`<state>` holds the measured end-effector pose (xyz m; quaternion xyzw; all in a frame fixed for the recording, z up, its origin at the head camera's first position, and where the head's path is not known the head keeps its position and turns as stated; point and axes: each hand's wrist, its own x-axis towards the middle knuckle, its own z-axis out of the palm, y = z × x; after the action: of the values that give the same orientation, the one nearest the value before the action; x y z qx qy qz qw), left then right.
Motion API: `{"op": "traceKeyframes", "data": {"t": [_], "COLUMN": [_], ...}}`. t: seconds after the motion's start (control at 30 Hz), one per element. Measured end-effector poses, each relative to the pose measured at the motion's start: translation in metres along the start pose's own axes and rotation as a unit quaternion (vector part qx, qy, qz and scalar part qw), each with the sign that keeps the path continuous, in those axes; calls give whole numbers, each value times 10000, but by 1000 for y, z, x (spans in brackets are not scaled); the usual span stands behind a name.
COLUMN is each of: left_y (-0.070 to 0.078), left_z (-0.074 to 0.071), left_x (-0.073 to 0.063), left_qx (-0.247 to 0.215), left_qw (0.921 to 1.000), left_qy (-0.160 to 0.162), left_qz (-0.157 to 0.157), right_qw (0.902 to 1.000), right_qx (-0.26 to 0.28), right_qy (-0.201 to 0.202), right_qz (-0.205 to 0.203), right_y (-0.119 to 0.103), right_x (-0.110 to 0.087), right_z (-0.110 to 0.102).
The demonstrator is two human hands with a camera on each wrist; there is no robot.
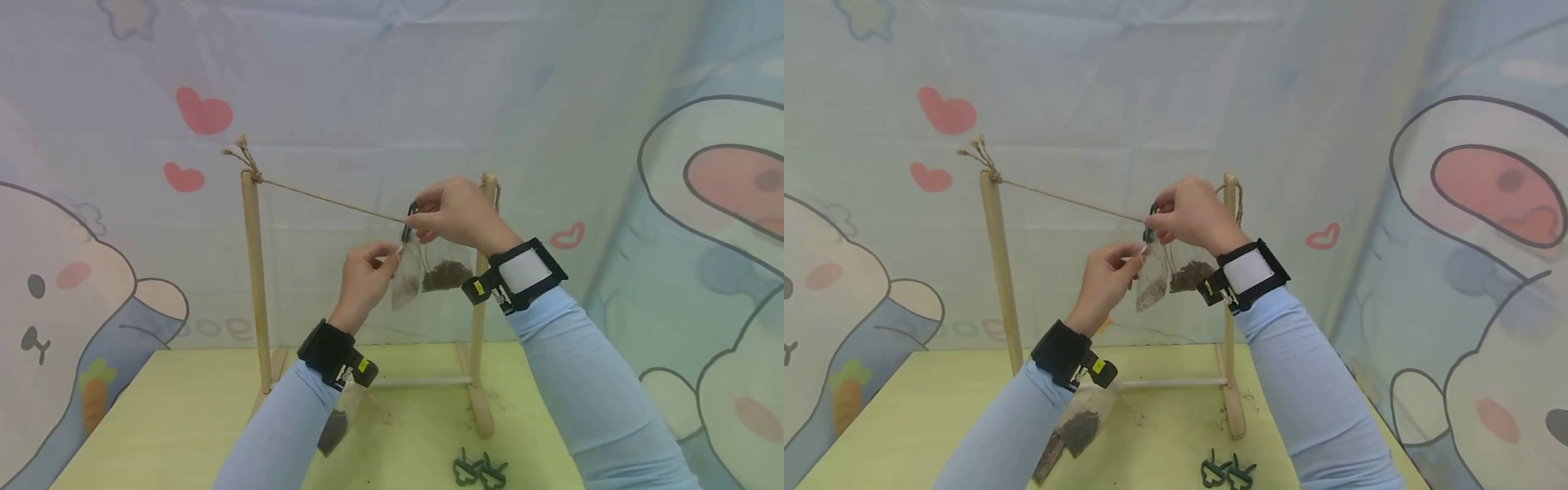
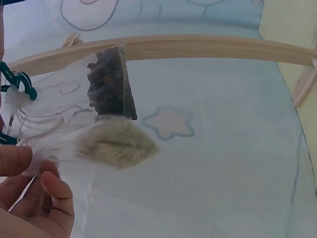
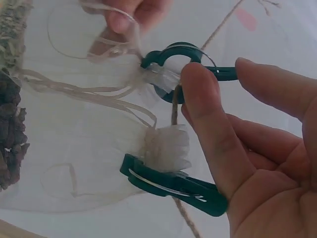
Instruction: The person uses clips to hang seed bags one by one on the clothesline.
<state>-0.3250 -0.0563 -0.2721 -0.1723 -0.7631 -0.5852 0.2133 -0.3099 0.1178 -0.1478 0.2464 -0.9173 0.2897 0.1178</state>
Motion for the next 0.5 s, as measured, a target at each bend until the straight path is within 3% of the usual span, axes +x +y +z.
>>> {"op": "traceKeyframes", "data": {"t": [0.13, 0.23, 0.37, 0.5], "left_y": [-8, -12, -14, -17], "left_z": [-8, -15, -25, -33], "left_x": [-10, -21, -44, -69], "left_qx": [370, 723, 1199, 1739], "left_qw": [9988, 9957, 9878, 9750], "left_qy": [-290, -426, -464, -374], "left_qz": [139, 401, 884, 1331], "right_qw": [9995, 9980, 9882, 9646], "right_qx": [-92, -42, -17, -93], "right_qy": [-80, 86, 796, 1758], "right_qz": [-277, -621, -1311, -1964], "right_y": [-1, -1, 10, 35], "right_x": [-7, -23, -53, -81], "right_z": [-1, -3, 4, 25]}}
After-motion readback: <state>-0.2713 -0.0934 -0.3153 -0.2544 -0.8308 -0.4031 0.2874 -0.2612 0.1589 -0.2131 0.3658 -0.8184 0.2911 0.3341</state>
